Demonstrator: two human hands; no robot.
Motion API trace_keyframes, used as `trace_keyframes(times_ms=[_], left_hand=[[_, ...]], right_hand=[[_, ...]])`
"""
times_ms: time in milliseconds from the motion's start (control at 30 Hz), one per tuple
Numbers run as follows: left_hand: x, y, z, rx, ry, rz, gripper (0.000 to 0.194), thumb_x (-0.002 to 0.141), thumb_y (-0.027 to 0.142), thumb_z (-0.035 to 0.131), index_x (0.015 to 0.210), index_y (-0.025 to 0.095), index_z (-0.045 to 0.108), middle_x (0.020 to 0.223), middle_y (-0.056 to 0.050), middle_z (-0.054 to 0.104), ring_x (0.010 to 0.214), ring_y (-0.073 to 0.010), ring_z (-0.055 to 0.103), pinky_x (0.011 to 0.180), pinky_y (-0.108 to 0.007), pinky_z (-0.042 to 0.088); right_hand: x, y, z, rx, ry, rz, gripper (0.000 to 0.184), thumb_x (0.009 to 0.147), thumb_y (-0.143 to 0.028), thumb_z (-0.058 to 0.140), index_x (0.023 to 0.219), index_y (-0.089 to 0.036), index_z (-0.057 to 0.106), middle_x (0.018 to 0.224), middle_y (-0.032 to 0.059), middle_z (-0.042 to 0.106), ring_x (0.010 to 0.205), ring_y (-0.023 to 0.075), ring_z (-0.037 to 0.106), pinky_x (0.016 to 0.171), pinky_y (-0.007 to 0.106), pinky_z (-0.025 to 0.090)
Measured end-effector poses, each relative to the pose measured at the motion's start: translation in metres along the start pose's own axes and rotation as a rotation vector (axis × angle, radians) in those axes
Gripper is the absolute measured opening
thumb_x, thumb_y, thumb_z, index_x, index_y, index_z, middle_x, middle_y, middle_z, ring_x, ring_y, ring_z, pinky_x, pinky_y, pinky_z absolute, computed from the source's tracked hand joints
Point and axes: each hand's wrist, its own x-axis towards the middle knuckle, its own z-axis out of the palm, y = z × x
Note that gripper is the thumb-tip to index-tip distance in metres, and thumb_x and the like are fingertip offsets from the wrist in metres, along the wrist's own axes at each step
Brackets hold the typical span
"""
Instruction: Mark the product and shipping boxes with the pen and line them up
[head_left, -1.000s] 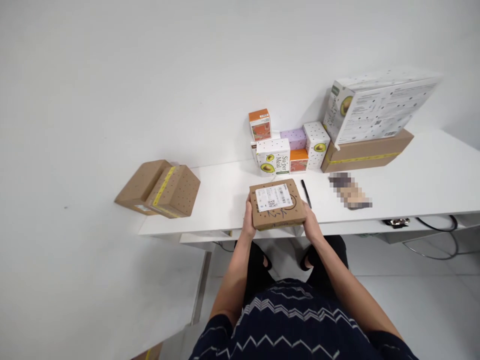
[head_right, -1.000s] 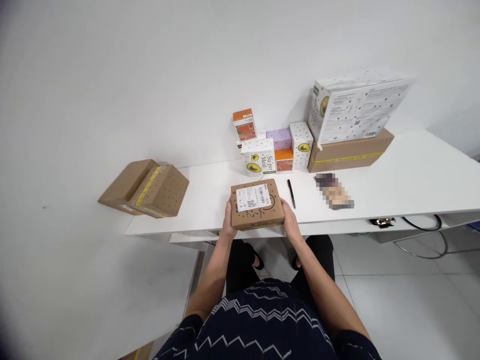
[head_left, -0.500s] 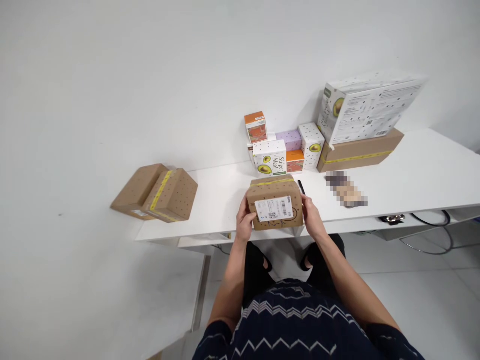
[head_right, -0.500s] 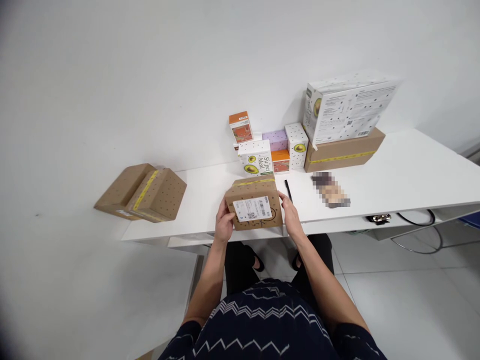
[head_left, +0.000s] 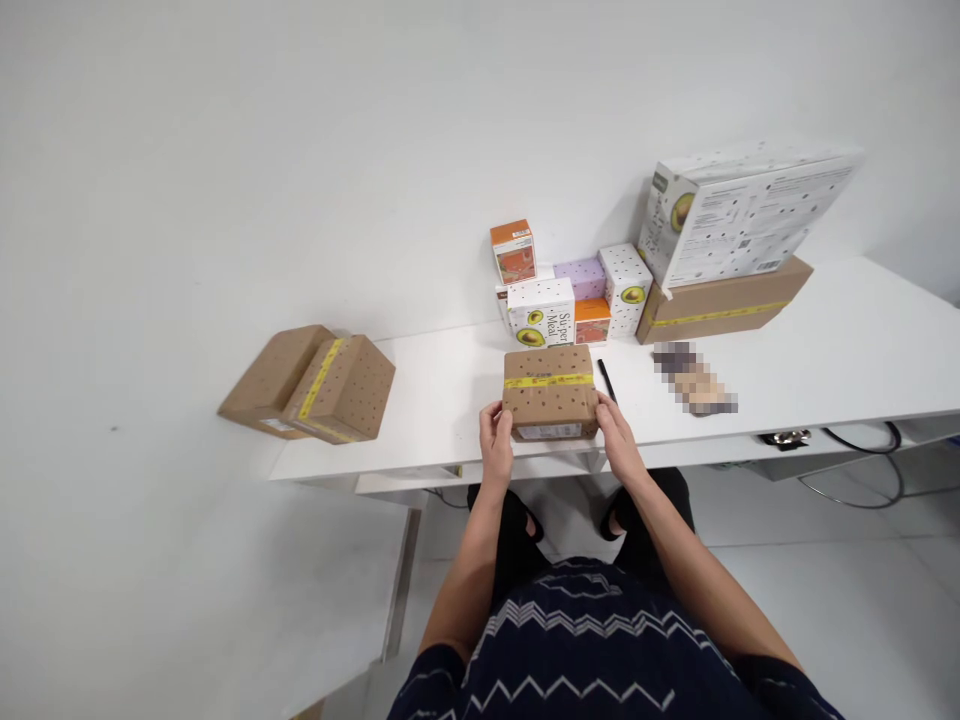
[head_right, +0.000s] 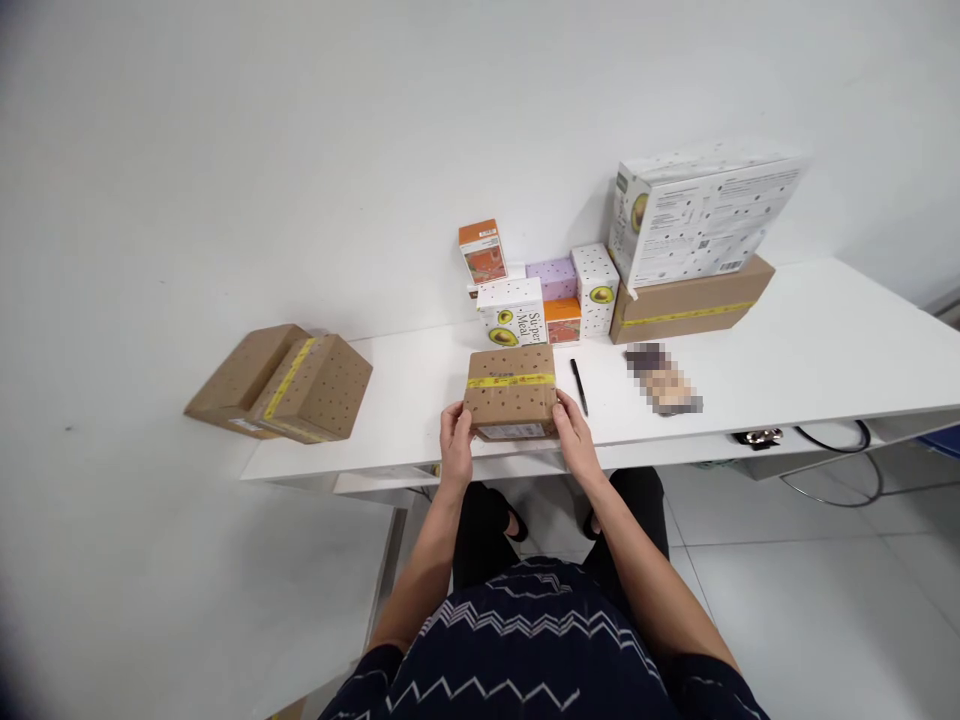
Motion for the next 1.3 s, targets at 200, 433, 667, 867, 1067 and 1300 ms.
trace_keyframes(times_ms=[200, 433, 667, 867, 1067, 1300], left_hand=[[0.002, 0.003, -0.001, 0.059, -0.021, -0.023, 0.049, 0.086, 0.048, 0.052, 0.126, 0.022, 0.053, 0.132, -0.009, 0.053, 0.12, -0.0221, 0.052, 0.098, -0.034, 0.045], [-0.006, -0.008, -0.006, 0.071, -0.048, 0.024, 0.053, 0.088, 0.047, 0.047, 0.133, 0.021, 0.05, 0.137, -0.007, 0.051, 0.128, -0.0227, 0.047, 0.104, -0.033, 0.042], [-0.019, 0.009, -0.008, 0.218, -0.072, 0.354, 0.048, 0.092, 0.037, 0.041, 0.139, 0.026, 0.041, 0.144, -0.008, 0.041, 0.134, -0.0223, 0.038, 0.11, -0.037, 0.036], [-0.025, 0.044, 0.001, 0.705, -0.082, 0.77, 0.055, 0.086, 0.031, 0.054, 0.139, 0.025, 0.041, 0.142, -0.012, 0.041, 0.135, -0.0278, 0.035, 0.112, -0.05, 0.026], [-0.031, 0.048, 0.02, 1.036, -0.099, 0.795, 0.048, 0.081, 0.032, 0.058, 0.129, 0.023, 0.055, 0.138, -0.012, 0.048, 0.136, -0.0324, 0.031, 0.114, -0.056, 0.004], [-0.03, 0.05, 0.029, 1.043, -0.109, 0.784, 0.048, 0.08, 0.033, 0.059, 0.128, 0.024, 0.055, 0.138, -0.011, 0.049, 0.136, -0.0318, 0.032, 0.114, -0.054, 0.006]], right_hand=[[0.001, -0.01, 0.003, 0.097, 0.017, 0.061, 0.053, 0.082, -0.056, 0.05, 0.12, -0.019, 0.058, 0.121, 0.0094, 0.063, 0.112, 0.0246, 0.056, 0.096, 0.04, 0.043], [-0.007, -0.004, 0.002, 0.102, 0.031, -0.008, 0.053, 0.082, -0.052, 0.05, 0.123, -0.018, 0.055, 0.127, 0.0102, 0.059, 0.117, 0.0247, 0.053, 0.099, 0.039, 0.041], [-0.006, 0.007, 0.001, 0.088, -0.027, -0.015, 0.046, 0.082, -0.039, 0.042, 0.121, -0.021, 0.058, 0.129, 0.0055, 0.057, 0.121, 0.0243, 0.048, 0.1, 0.037, 0.039], [-0.009, 0.024, 0.019, 0.156, -0.107, 0.255, 0.027, 0.076, -0.034, 0.042, 0.088, -0.02, 0.061, 0.087, 0.0034, 0.065, 0.081, 0.02, 0.058, 0.072, 0.031, 0.048], [-0.014, 0.031, 0.025, 0.281, -0.171, 0.43, 0.022, 0.074, -0.039, 0.049, 0.079, -0.02, 0.059, 0.069, 0.002, 0.063, 0.068, 0.0184, 0.059, 0.066, 0.031, 0.048], [-0.013, 0.037, 0.022, 0.289, -0.164, 0.438, 0.026, 0.073, -0.04, 0.053, 0.087, -0.019, 0.061, 0.072, 0.0026, 0.066, 0.069, 0.019, 0.063, 0.07, 0.032, 0.05]])
